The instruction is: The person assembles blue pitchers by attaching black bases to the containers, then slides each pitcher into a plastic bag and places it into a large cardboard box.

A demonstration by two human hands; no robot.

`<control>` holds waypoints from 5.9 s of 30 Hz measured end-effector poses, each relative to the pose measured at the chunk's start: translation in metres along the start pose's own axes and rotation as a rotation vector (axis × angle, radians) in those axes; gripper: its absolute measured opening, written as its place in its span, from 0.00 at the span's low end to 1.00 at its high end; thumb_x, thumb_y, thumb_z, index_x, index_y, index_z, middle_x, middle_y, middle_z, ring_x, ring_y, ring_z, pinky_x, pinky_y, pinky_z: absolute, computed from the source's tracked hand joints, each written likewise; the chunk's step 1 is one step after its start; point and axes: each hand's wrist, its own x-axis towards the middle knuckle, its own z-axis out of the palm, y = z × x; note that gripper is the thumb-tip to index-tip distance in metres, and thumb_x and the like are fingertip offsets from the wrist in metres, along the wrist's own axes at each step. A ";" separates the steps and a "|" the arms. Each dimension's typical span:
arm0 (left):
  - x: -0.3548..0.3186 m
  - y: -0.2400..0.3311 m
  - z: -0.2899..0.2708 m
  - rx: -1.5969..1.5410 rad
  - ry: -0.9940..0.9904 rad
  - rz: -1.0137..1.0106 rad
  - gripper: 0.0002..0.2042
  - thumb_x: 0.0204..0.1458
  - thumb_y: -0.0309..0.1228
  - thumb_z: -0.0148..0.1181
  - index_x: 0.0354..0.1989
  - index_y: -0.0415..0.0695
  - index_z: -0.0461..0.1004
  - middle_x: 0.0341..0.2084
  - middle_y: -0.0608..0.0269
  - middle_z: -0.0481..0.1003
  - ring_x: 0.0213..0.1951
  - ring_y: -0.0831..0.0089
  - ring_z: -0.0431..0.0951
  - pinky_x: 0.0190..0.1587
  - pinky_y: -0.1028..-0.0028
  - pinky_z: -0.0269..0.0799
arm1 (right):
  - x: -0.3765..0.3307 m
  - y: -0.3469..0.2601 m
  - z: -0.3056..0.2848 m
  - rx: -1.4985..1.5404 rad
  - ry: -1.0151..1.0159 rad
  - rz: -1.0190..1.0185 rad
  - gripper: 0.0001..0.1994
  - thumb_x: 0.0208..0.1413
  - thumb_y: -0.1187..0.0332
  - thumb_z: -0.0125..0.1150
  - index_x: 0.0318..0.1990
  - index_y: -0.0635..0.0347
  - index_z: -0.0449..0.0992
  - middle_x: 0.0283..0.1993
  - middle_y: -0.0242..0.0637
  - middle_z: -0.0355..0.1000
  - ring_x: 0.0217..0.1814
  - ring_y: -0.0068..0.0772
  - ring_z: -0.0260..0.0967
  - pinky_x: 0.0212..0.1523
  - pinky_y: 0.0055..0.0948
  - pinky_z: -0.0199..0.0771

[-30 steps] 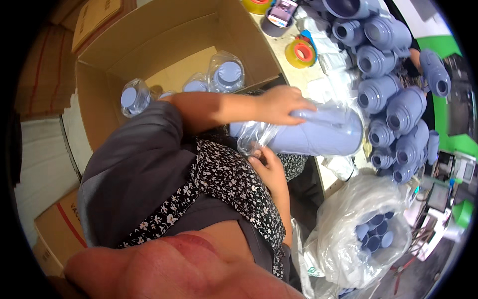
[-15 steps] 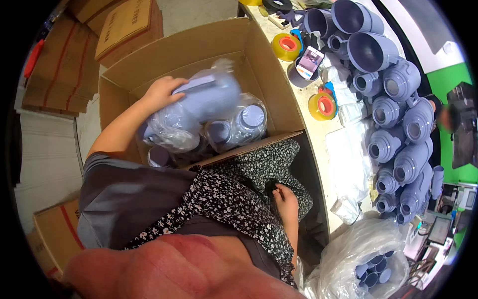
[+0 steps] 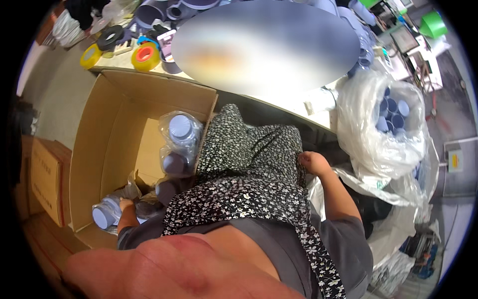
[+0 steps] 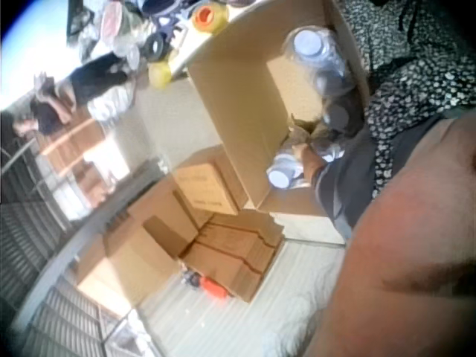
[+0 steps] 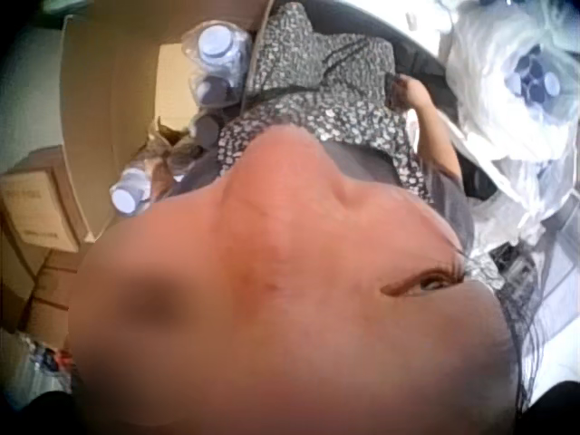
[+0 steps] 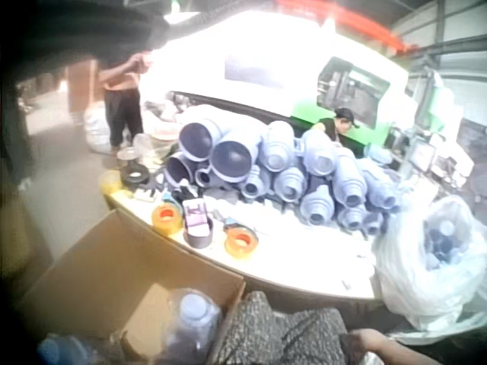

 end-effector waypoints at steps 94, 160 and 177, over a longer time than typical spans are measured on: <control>-0.048 0.052 0.077 -1.977 0.461 -1.109 0.18 0.44 0.33 0.62 0.39 0.31 0.72 0.38 0.47 0.76 0.38 0.59 0.76 0.43 0.67 0.70 | 0.065 0.113 -0.001 0.081 0.092 -0.012 0.06 0.54 0.71 0.54 0.37 0.61 0.71 0.27 0.30 0.68 0.28 0.20 0.64 0.30 0.22 0.65; -0.337 0.349 -0.414 -1.920 -0.739 1.402 0.14 0.57 0.36 0.51 0.49 0.45 0.65 0.49 0.57 0.69 0.49 0.63 0.71 0.51 0.61 0.68 | -0.045 0.019 -0.204 0.714 0.747 -0.216 0.20 0.50 0.67 0.61 0.52 0.61 0.70 0.47 0.36 0.71 0.50 0.28 0.68 0.51 0.29 0.67; -0.325 0.303 -0.367 -1.933 -0.446 0.985 0.12 0.54 0.43 0.56 0.39 0.52 0.66 0.32 0.69 0.71 0.30 0.77 0.71 0.26 0.77 0.68 | 0.016 0.210 -0.268 1.112 1.594 0.487 0.28 0.45 0.70 0.61 0.55 0.68 0.63 0.39 0.41 0.70 0.31 0.27 0.70 0.19 0.24 0.73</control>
